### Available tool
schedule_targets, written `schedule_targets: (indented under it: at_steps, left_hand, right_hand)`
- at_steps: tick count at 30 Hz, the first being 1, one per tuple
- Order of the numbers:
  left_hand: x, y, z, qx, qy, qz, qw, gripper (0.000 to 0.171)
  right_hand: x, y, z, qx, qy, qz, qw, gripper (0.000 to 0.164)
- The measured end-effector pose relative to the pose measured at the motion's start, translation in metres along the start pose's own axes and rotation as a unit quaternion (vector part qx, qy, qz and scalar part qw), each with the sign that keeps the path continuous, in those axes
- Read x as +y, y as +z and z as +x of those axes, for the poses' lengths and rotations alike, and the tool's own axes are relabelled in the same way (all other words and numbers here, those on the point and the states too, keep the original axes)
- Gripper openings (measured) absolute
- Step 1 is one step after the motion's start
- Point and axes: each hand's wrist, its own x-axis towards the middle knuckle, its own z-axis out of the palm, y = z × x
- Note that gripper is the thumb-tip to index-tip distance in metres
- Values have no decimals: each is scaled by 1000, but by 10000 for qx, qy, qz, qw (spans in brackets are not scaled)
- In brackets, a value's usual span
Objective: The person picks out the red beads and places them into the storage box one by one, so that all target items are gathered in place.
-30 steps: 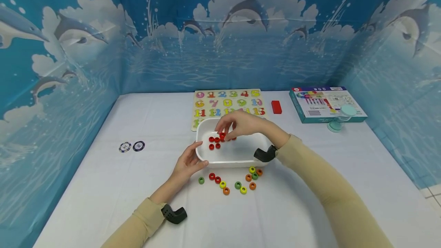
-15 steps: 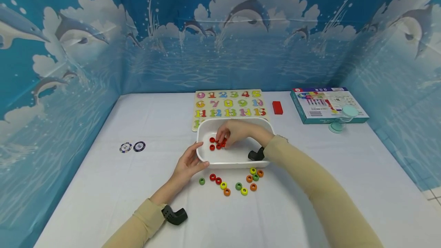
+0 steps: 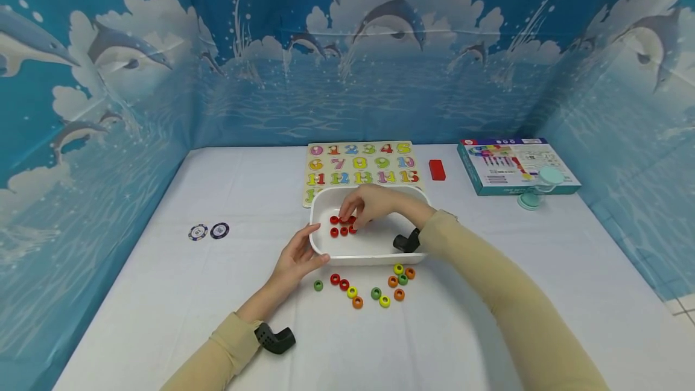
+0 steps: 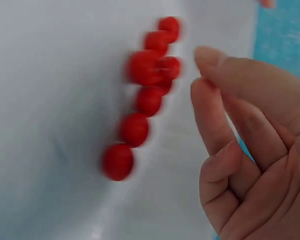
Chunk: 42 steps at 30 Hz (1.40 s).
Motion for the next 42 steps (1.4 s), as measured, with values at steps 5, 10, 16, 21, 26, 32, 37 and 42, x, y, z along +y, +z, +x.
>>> schedule_targets:
  at_steps: [5, 10, 16, 21, 26, 32, 37, 42]
  left_hand:
    - [1, 1, 0, 8, -65, 43, 10000, 69]
    - [7, 2, -1, -12, -137, -12, 9999, 67]
    - [28, 7, -7, -41, -114, 111, 9999, 64]
    - [27, 7, -7, -94, 17, 67, 9999, 62]
    - [27, 7, -7, -110, 35, 28, 9999, 61]
    - [27, 7, -7, -90, -83, 11, 9999, 62]
    - [27, 7, -6, -78, -93, 21, 9999, 61]
    - [27, 7, -6, -71, -90, -5, 9999, 63]
  right_hand:
    - [-26, -14, -24, 544, -518, 740, 9944, 31]
    - [-56, 2, -55, 821, -1100, 893, 9865, 28]
    - [-75, 54, -78, 1262, -983, 688, 9847, 19]
    - [-65, 103, -80, 1468, -1278, 875, 9770, 19]
    - [-55, 134, -77, 1938, -1104, 28, 9748, 25]
    - [-47, 149, -71, 2516, -648, -854, 9619, 29]
    - [-43, 155, -68, 2760, -445, -1204, 9525, 26]
    - [-43, 154, -69, 2750, -433, -1098, 9542, 24]
